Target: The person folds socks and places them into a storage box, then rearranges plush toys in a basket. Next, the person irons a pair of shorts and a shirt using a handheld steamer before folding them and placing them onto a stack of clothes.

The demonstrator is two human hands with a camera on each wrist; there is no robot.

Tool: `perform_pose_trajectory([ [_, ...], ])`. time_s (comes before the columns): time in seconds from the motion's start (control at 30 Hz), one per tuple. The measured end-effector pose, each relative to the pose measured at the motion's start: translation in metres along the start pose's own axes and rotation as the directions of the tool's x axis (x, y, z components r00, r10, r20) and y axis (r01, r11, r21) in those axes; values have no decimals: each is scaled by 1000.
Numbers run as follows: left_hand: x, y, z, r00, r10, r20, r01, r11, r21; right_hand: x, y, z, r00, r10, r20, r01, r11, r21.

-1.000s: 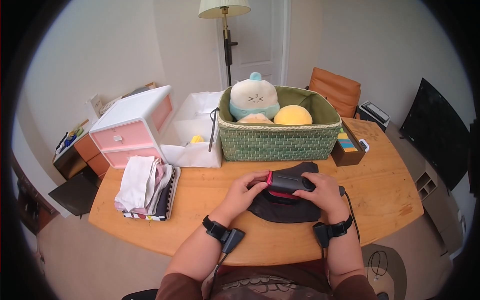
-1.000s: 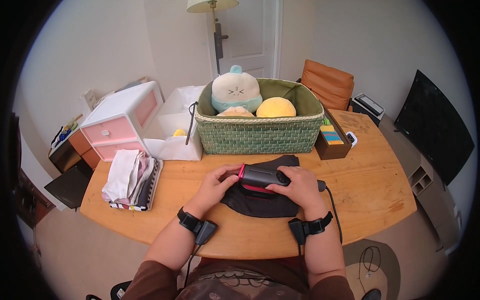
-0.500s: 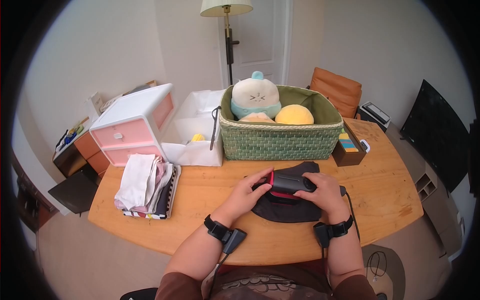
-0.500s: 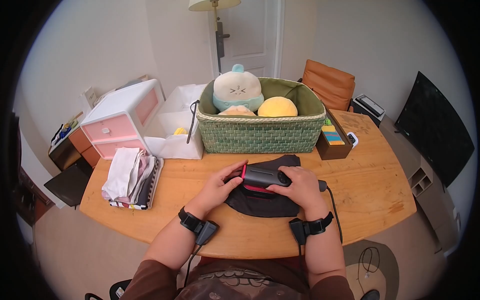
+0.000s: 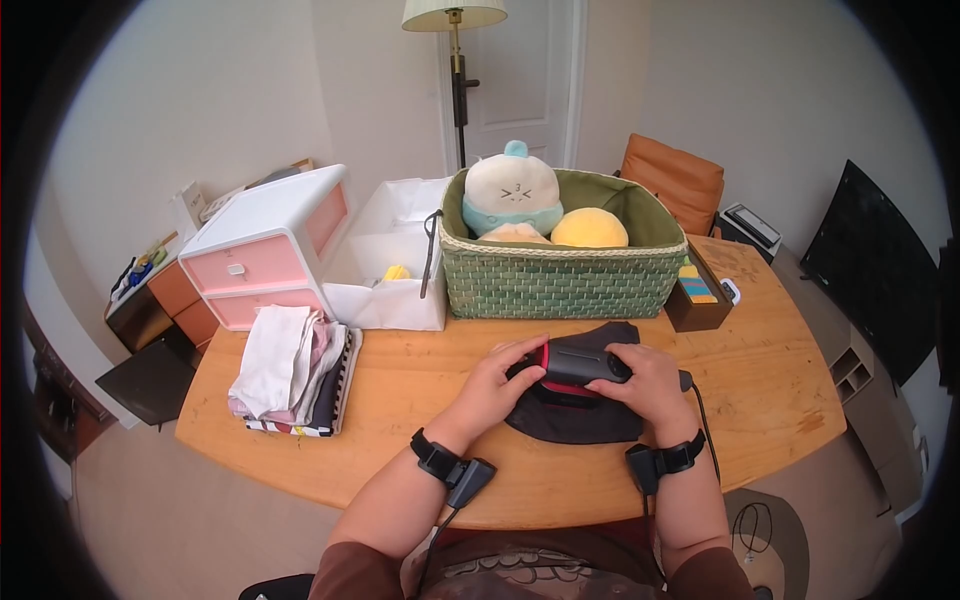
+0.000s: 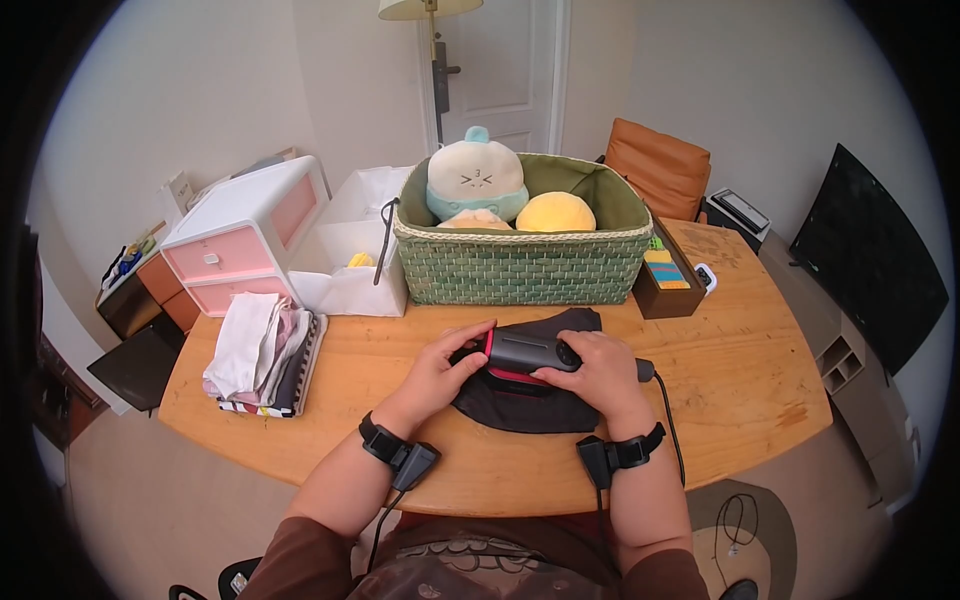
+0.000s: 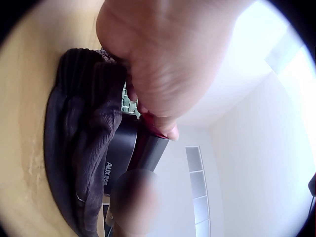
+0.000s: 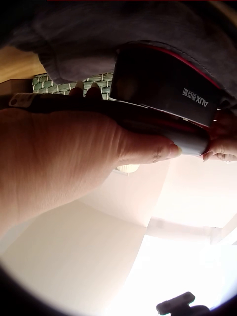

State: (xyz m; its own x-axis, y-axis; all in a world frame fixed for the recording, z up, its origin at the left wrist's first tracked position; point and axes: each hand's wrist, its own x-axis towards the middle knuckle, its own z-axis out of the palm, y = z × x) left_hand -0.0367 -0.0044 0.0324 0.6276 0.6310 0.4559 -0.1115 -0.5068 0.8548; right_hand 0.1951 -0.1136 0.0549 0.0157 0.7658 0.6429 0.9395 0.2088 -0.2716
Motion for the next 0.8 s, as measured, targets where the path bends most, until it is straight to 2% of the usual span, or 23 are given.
perform_pose_trajectory([
  [0.3, -1, -5, 5, 999, 37, -37, -37, 999, 14, 0, 0, 3, 999, -16, -35, 15, 999, -39],
  [0.37, -2, -7, 4, 1000, 16, 1, -16, 996, 90, 0, -2, 0, 997, 55, 57, -53, 998, -38],
  [0.4, -2, -8, 3, 1000, 17, 17, -18, 996, 87, 0, -2, 1, 996, 70, 51, -67, 997, -42],
  [0.5, -2, -9, 6, 999, -37, 8, 36, 997, 69, -1, -3, 2, 1000, 24, -2, -24, 997, -68],
  [0.57, -3, -13, 10, 996, -65, -68, 61, 996, -60, 0, -10, -1, 998, 35, 61, -30, 997, -71],
  [0.6, -3, -15, 10, 996, -63, -60, 59, 996, -59, 0, -12, -2, 998, 40, 56, -36, 997, -73],
  [0.67, -2, -18, 10, 996, -41, -75, 40, 999, -10, 2, -18, -2, 998, -11, 57, 22, 981, -195],
  [0.8, -1, -16, 12, 997, -25, -68, 25, 1000, 5, 12, -37, 5, 992, -99, 83, 112, 977, -179],
])
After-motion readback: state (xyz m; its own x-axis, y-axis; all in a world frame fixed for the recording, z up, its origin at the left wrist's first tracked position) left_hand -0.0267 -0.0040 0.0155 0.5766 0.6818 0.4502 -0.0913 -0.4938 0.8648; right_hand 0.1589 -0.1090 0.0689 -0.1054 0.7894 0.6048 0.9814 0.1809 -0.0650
